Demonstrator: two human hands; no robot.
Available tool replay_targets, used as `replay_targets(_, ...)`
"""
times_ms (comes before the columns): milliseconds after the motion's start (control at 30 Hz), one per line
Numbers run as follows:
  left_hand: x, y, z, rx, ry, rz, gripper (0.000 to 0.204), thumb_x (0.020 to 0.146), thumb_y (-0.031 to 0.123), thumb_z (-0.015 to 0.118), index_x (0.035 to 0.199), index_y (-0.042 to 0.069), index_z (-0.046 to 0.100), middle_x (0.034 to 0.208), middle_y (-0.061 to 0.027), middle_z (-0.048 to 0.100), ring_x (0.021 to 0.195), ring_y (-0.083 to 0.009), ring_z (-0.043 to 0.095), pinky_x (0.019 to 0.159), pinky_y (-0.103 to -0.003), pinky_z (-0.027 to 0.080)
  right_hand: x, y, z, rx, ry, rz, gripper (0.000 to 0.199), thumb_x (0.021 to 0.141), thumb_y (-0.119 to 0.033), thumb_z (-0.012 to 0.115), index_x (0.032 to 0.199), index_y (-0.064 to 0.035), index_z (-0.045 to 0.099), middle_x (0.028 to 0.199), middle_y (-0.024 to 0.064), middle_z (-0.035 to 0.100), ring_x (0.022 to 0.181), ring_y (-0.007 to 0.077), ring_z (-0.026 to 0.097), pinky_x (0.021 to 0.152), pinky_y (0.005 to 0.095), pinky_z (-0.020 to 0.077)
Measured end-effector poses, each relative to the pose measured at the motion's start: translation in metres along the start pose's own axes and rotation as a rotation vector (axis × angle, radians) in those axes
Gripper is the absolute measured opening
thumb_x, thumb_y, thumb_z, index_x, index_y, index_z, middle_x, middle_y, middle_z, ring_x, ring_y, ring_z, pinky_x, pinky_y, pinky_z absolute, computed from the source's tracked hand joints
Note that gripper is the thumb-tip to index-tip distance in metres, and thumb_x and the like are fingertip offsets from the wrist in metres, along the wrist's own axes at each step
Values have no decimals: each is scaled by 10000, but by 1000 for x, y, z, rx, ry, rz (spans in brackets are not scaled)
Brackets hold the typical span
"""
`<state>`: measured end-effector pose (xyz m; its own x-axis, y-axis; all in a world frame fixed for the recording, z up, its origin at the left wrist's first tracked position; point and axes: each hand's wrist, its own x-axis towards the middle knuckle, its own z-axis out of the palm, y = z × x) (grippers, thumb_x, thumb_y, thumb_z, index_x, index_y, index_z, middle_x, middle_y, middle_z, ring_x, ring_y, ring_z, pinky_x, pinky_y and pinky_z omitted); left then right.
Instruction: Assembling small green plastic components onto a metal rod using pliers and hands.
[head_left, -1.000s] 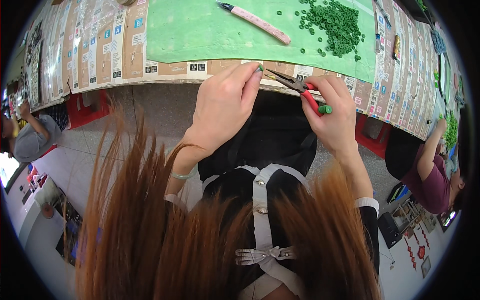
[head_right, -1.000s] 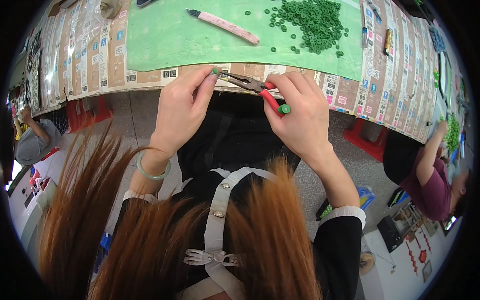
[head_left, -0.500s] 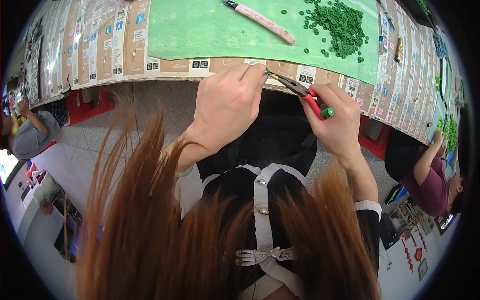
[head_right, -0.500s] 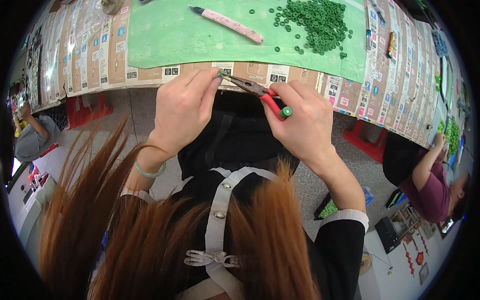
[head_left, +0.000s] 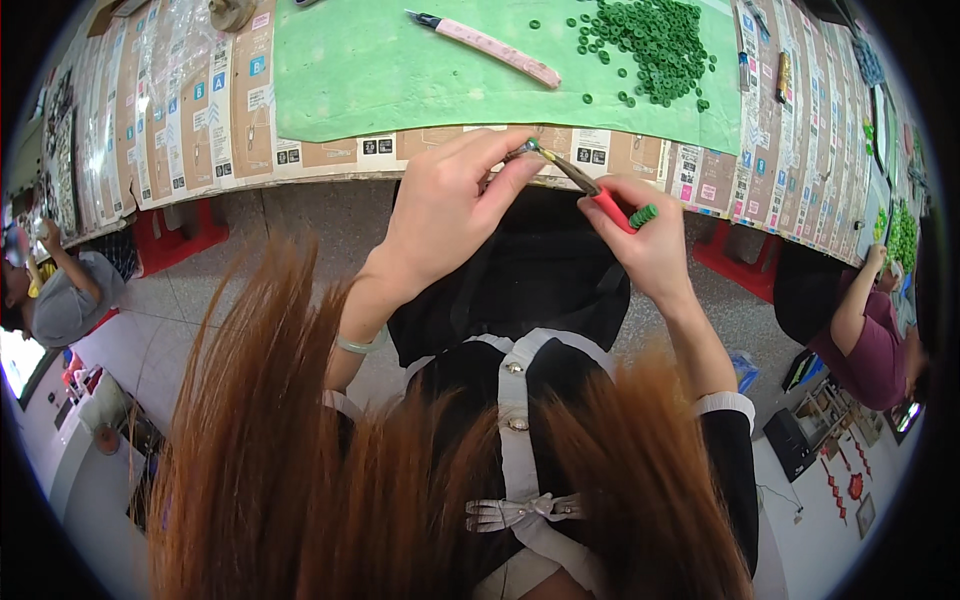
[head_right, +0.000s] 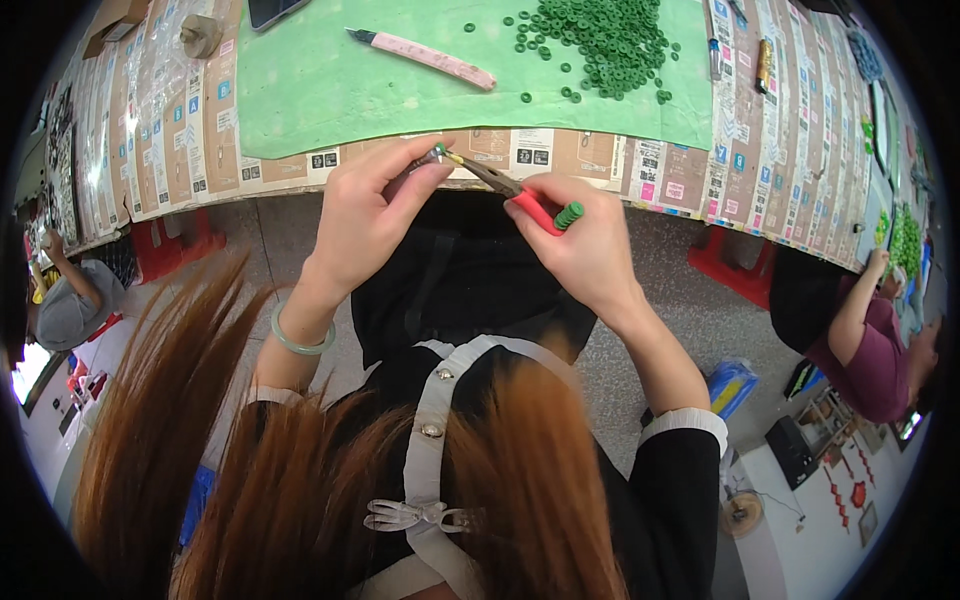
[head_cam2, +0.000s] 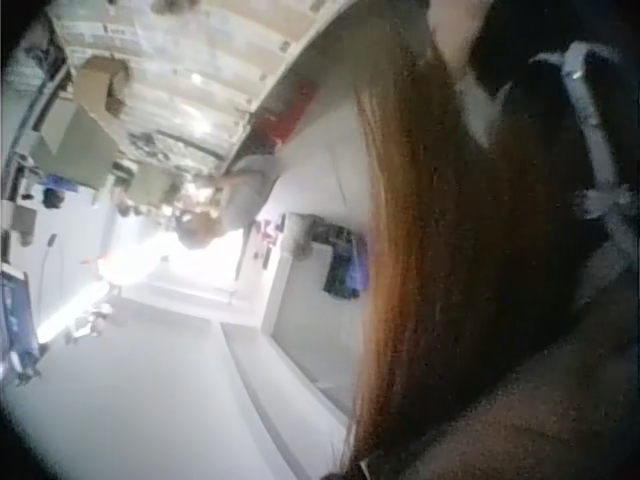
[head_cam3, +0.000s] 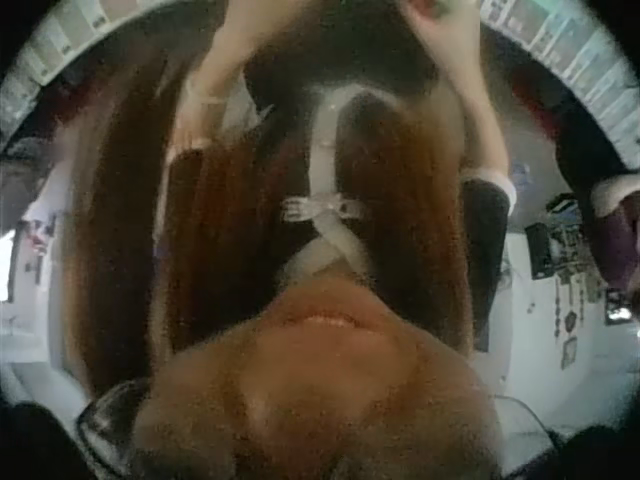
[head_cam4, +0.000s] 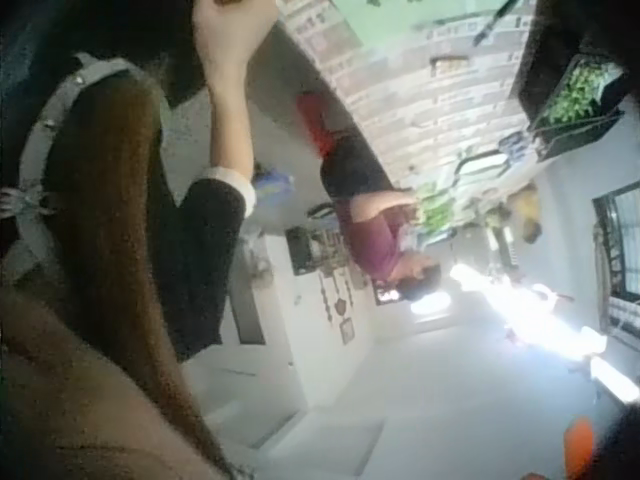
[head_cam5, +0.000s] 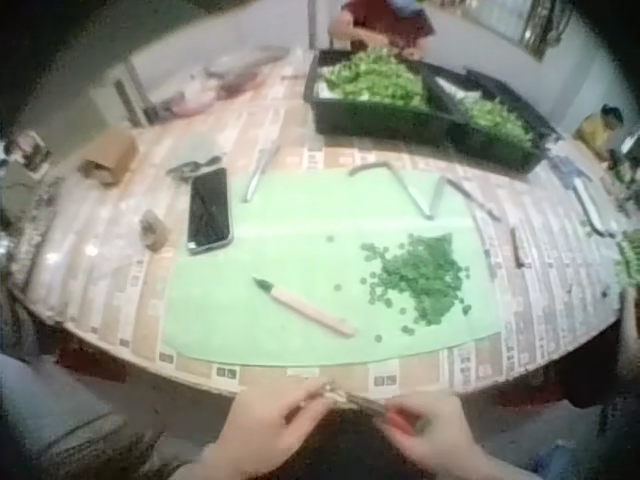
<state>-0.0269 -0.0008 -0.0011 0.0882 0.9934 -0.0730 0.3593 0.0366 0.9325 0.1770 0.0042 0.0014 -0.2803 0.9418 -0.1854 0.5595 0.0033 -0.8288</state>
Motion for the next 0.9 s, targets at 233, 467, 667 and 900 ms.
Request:
replay_targets(233, 14, 3, -3, 559, 63, 453, 147, 746, 99, 660, 880, 48, 628, 722, -59, 599, 656, -211, 587, 566, -309, 459, 1, -16, -24, -220, -66, -45, 184, 737, -168, 685, 841, -26, 629, 691, 126, 608, 618, 285, 588, 561, 334, 454)
replay_targets(467, 14, 9, -10, 605, 69, 513, 125, 736, 112, 661, 848, 77, 617, 645, -32, 557, 603, -190, 567, 512, -320, 440, 0, -19, -21, -194, -55, -100, 184, 752, -183, 673, 820, -16, 634, 661, 137, 599, 585, 302, 567, 552, 329, 444)
replay_targets(667, 9, 4, -7, 278, -14, 278, 147, 751, 42, 663, 894, 10, 665, 722, -98, 626, 601, -206, 574, 557, -279, 448, -2, -6, -16, 141, -230, 160, 193, 775, -167, 663, 802, 16, 607, 566, 75, 476, 539, 116, 428, 534, 265, 379)
replay_targets(900, 17, 7, -10, 120, -99, 116, 163, 755, 33, 659, 916, 7, 665, 729, -98, 631, 612, -195, 575, 555, -261, 442, 1, -5, -17, 227, -253, 193, 232, 791, -211, 646, 819, 15, 605, 561, 66, 447, 564, 104, 415, 545, 264, 377)
